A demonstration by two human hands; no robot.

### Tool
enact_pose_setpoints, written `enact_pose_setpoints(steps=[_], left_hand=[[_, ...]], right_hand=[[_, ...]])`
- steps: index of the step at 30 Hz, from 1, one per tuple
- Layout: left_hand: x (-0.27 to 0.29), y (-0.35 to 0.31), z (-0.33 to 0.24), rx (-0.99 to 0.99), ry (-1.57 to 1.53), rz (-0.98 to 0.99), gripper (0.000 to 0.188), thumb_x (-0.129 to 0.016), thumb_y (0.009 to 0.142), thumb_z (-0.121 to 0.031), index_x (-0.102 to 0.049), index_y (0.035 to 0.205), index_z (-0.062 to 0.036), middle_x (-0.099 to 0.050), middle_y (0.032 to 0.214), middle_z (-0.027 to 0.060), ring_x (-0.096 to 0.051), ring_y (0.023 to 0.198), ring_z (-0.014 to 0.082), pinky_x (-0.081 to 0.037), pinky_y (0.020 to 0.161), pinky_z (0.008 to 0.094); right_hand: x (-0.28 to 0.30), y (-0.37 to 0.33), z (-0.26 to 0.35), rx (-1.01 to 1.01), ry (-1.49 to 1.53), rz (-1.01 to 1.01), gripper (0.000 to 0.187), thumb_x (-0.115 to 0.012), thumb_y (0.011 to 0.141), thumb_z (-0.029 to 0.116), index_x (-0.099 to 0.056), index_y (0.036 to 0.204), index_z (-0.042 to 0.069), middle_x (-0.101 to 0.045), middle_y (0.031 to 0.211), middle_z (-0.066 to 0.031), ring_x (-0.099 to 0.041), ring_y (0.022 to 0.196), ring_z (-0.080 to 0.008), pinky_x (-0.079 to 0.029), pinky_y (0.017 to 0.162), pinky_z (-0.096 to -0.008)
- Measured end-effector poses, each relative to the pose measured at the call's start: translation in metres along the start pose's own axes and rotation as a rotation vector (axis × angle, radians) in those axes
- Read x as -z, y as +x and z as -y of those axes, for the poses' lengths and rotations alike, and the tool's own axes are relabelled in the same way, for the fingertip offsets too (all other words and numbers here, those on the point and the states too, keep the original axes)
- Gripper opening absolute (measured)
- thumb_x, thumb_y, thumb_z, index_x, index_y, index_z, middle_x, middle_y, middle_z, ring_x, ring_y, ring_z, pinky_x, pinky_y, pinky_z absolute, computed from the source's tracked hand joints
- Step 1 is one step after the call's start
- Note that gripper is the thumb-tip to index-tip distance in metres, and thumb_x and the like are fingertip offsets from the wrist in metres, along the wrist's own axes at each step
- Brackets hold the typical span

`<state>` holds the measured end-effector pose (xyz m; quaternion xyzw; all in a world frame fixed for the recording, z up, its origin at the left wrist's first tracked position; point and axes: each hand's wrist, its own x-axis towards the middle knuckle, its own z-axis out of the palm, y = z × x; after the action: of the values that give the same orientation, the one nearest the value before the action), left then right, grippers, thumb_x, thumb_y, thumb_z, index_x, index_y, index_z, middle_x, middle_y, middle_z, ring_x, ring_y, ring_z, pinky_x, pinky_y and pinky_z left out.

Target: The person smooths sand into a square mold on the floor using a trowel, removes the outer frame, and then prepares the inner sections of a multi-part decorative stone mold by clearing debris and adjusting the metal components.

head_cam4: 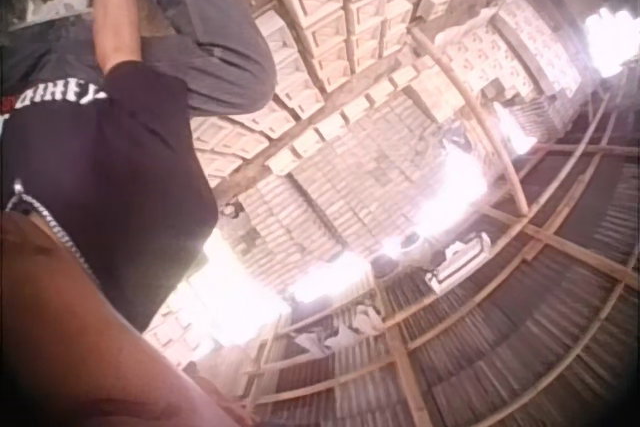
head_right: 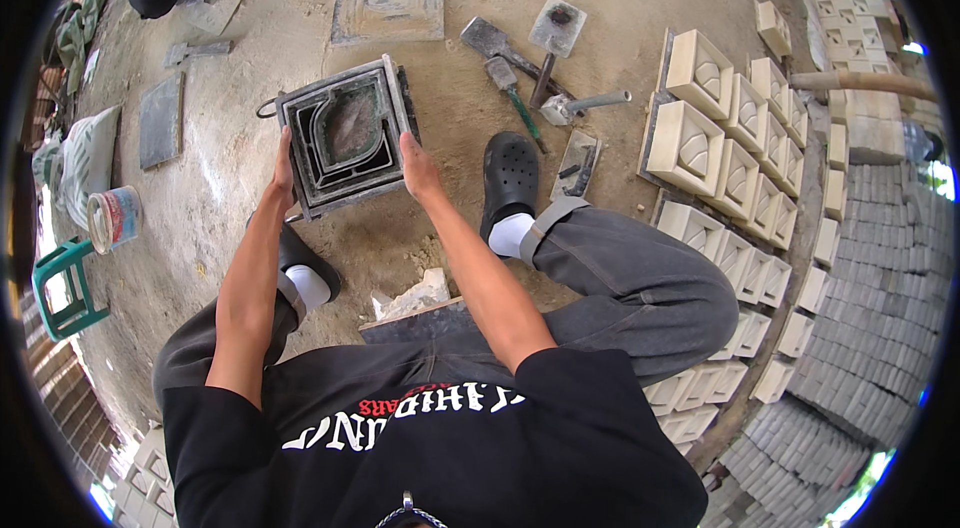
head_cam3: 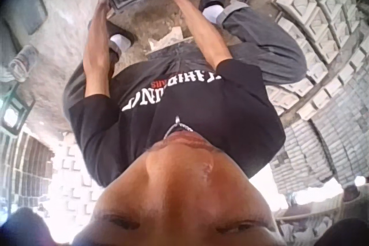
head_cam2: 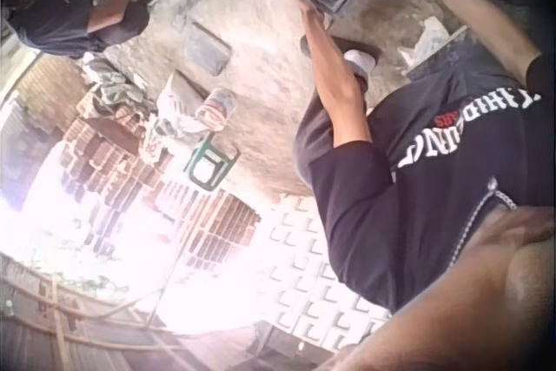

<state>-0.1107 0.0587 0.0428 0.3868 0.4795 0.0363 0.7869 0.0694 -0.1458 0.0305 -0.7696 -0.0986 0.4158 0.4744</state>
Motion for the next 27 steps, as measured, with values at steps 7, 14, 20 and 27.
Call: enact_pose_setpoints(steps=[7, 14, 20, 27], left_hand=[[0.011, 0.001, 0.022, 0.011, -0.122, 0.004, 0.088, -0.037, 0.092, -0.069, -0.019, 0.153, -0.0082, -0.029, 0.155, 0.0094, -0.037, 0.137, 0.0250, -0.031, 0.112, 0.0383], [0.020, -0.004, 0.040, -0.022, -0.064, -0.096, 0.087, -0.038, 0.093, -0.066, -0.020, 0.153, -0.0062, -0.028, 0.156, 0.0097, -0.034, 0.139, 0.0254, -0.026, 0.115, 0.0388], [-0.009, -0.020, 0.014, 0.042, -0.111, -0.170, 0.085, -0.043, 0.089, -0.069, -0.035, 0.147, -0.0074, -0.048, 0.141, 0.0128, -0.053, 0.122, 0.0301, -0.042, 0.105, 0.0434], [-0.007, -0.013, 0.028, -0.044, -0.230, -0.143, 0.075, -0.044, 0.090, -0.065, -0.045, 0.139, -0.0080, -0.059, 0.127, 0.0113, -0.061, 0.110, 0.0270, -0.048, 0.098, 0.0407]], right_hand=[[0.098, 0.049, 0.009, 0.031, -0.278, -0.211, 0.063, -0.054, 0.089, 0.055, -0.065, 0.114, -0.002, -0.068, 0.109, -0.0221, -0.064, 0.105, -0.0349, -0.049, 0.089, -0.0407], [0.236, 0.105, -0.031, -0.306, -0.396, -0.569, 0.049, -0.059, 0.084, 0.034, -0.061, 0.111, -0.007, -0.066, 0.103, -0.0272, -0.063, 0.103, -0.0410, -0.047, 0.092, -0.0458], [0.257, 0.108, -0.014, 0.290, 0.042, -0.948, 0.063, -0.065, 0.087, 0.050, -0.058, 0.110, -0.008, -0.067, 0.104, -0.0217, -0.063, 0.103, -0.0332, -0.045, 0.096, -0.0404], [0.297, 0.122, 0.022, 0.362, 0.609, -0.606, 0.050, -0.067, 0.088, 0.048, -0.053, 0.067, 0.005, -0.058, 0.064, -0.0068, -0.058, 0.061, -0.0190, -0.052, 0.071, -0.0385]])
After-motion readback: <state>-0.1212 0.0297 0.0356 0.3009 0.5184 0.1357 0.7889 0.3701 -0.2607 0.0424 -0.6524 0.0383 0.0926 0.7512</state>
